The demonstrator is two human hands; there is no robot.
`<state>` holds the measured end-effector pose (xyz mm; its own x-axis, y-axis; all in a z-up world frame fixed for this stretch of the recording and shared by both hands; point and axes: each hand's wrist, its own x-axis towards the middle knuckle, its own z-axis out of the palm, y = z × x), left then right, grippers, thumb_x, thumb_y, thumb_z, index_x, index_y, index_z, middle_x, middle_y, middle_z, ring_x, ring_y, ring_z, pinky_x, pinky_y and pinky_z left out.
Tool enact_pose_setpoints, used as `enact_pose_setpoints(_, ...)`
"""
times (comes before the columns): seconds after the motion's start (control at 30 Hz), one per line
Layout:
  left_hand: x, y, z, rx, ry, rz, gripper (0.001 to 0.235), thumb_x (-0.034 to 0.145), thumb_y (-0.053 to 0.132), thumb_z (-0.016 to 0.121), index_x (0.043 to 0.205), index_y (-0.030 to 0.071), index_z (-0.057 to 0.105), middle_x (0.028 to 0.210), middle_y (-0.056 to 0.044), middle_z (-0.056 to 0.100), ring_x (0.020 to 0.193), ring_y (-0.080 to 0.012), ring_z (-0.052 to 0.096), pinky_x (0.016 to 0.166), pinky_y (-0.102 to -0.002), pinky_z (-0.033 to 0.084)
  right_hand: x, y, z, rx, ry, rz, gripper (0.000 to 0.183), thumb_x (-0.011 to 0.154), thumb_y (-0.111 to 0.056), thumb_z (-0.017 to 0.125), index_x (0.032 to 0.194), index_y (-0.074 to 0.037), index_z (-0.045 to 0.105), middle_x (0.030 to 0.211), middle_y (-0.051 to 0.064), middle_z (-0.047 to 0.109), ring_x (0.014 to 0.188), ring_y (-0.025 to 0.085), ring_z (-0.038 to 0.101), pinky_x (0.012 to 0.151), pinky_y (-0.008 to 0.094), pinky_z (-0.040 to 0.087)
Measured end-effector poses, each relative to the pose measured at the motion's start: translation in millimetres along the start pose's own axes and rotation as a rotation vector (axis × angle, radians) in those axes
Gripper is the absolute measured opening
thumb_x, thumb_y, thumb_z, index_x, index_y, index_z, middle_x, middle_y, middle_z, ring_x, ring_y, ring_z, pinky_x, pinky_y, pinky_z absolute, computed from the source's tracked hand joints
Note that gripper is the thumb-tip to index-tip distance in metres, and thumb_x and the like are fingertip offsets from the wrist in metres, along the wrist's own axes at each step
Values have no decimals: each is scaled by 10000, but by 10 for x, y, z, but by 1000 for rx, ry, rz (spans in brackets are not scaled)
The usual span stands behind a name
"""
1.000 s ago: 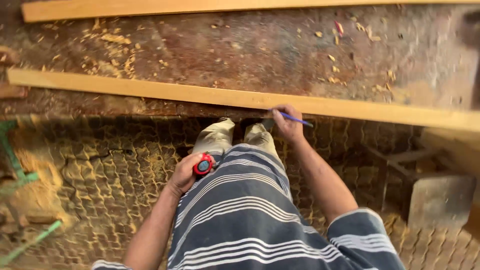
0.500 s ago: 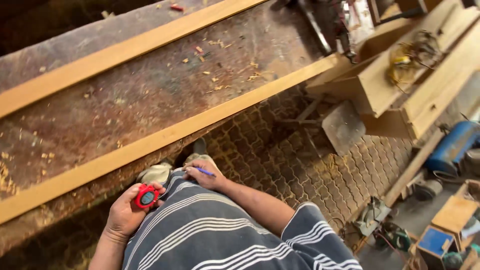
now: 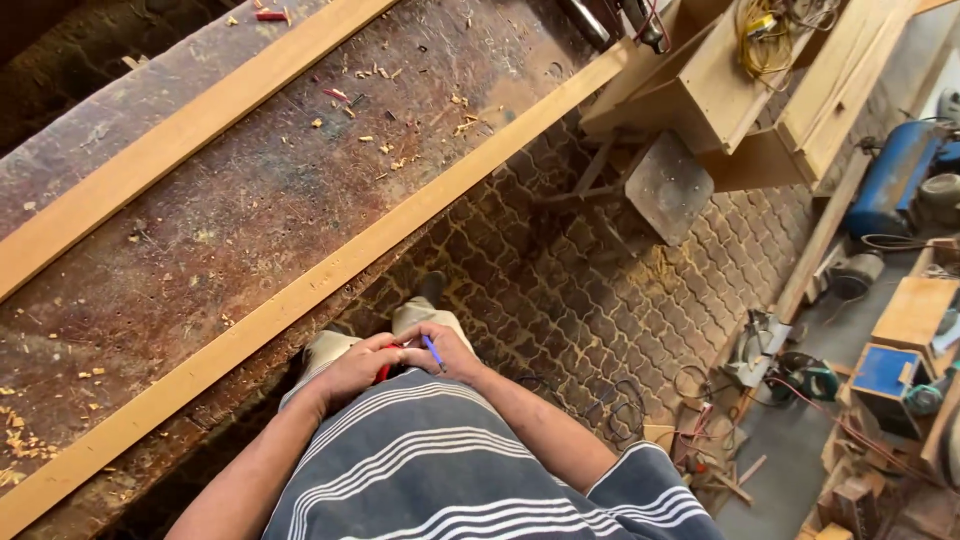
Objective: The person measures long wooden strips on a workbench with a tape measure and marks them with a pencil. They reposition the tape along each strip, mark measurement points, and move between strips to measure and mark them one at a time.
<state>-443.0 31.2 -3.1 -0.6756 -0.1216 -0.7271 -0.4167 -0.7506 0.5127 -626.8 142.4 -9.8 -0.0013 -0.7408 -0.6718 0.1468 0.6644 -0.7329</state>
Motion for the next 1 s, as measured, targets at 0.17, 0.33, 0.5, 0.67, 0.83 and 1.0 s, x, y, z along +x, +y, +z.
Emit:
enact_pose_setpoints(0.17, 3, 510, 214, 313, -39, 9, 365, 942, 288, 632, 1187, 23, 680, 989, -54, 718, 887, -107, 633, 772, -281, 529, 168, -76, -432, 33, -84, 24, 306, 895, -173, 799, 1135, -14, 695, 988, 34, 732, 884, 87, 682, 802, 257, 569)
enact_pose_setpoints(0.33, 424, 854, 761, 342, 28, -27, 383, 901, 288, 658, 1212, 70, 703, 1020, -31, 775, 908, -85, 681, 805, -265, 557, 354, -45, -1233, 95, -209, -7, 266, 925, -173, 787, 1124, -19, 698, 1007, 46, 741, 905, 109, 695, 819, 275, 579)
enact_pose_setpoints(0.5, 1046, 924, 1283, 238, 128, 44, 346, 868, 265, 732, 1109, 18, 759, 912, -23, 752, 806, -92, 647, 732, -281, 541, 381, -171, -1998, 116, -270, 137, 186, 886, -117, 799, 1033, -63, 699, 912, 32, 714, 738, 94, 649, 653, 248, 547)
enact_pose_setpoints(0.67, 1351, 725, 1411, 327, 263, 69, 440, 985, 389, 642, 925, -35, 747, 760, -46, 668, 724, -91, 580, 670, -295, 496, 468, -87, -2307, 275, -342, 325, 186, 877, -82, 794, 1015, -86, 669, 884, 28, 713, 736, 75, 663, 624, 220, 529)
enact_pose_setpoints(0.83, 1225, 1304, 1309, 337, 261, 91, 344, 859, 356, 634, 973, 62, 773, 749, -26, 732, 715, -92, 639, 674, -291, 517, 691, -477, -2444, 241, -374, 253, 227, 908, -29, 818, 1080, -41, 670, 894, 24, 665, 714, 82, 591, 606, 232, 482)
enact_pose_setpoints(1.0, 1573, 1169, 698, 762, 253, -120, 270, 754, 246, 696, 970, 94, 757, 774, -95, 711, 706, -170, 652, 699, -330, 518, 933, -1028, -3197, 334, -36, 52, 228, 833, 47, 782, 998, -29, 643, 864, 75, 655, 696, 176, 679, 615, 340, 595)
